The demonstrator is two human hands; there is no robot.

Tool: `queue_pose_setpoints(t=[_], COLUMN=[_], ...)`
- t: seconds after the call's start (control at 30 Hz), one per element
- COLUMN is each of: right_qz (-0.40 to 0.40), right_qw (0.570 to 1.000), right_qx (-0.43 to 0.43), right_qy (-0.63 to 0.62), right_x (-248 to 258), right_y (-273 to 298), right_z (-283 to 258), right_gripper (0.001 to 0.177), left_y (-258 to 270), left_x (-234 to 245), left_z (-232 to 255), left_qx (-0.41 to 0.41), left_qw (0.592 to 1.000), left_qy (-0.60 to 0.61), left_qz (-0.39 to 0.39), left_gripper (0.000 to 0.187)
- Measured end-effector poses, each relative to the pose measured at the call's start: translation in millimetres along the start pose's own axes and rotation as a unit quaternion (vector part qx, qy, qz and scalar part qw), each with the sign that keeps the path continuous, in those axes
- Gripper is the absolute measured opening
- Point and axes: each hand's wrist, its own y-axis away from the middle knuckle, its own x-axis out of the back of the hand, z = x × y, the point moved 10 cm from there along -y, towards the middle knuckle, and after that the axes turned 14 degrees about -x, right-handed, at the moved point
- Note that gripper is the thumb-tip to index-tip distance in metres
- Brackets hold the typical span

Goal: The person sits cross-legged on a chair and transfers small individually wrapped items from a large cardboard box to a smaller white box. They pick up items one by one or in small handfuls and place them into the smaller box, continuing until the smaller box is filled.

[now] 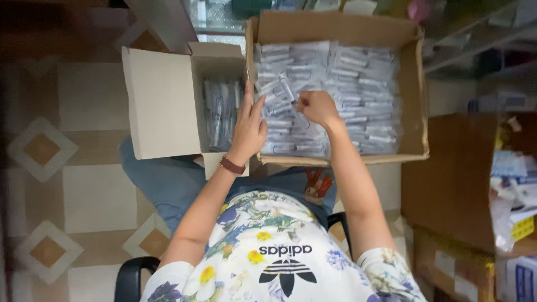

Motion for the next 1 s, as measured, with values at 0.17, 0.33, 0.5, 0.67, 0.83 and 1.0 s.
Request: queue_pose_setpoints(t=[0.17,0.33,0.5,0.67,0.83,1.0], right_qz=[-0.067,-0.163,-0.201,-0.241,-0.169,0.083], right_qw=[0.925,0.866,0.856,0.844,0.867,0.963], right_qx=[0.027,0.069,0.091,0.139,0.217,0.236], right_qy=[-0.374,-0.468,-0.468,-0.458,-0.416,-0.098], right_x=[21.9,12.5,1.2,2.5,34.1,55.1], right_y=[8.8,23.3,26.5,38.3,54.6,63.2], right_z=[-9.3,-24.2,-29.9,-38.8,-69.6,-95.3], right_gripper=[0.011,0.011,0.013,0.012,0.015,0.013], left_y=[-7.9,-20.0,-19.8,-11.5,-14.5,-23.8], left_x=[21.7,32.8,30.4,6.4,40.4,148.6], left_z=[17.5,38.0,45.0,25.7,2.0,-38.0], left_qx=[-0.022,-0.003,0.051,0.111,0.140,0.125], left_qw=[0.995,0.998,0.991,0.952,0.950,0.973], left_qy=[-0.082,-0.030,0.098,0.258,0.246,0.075], left_qz=[0.057,0.063,0.078,0.122,0.129,0.178], left_gripper=[0.054,0.055,0.048,0.032,0.035,0.035])
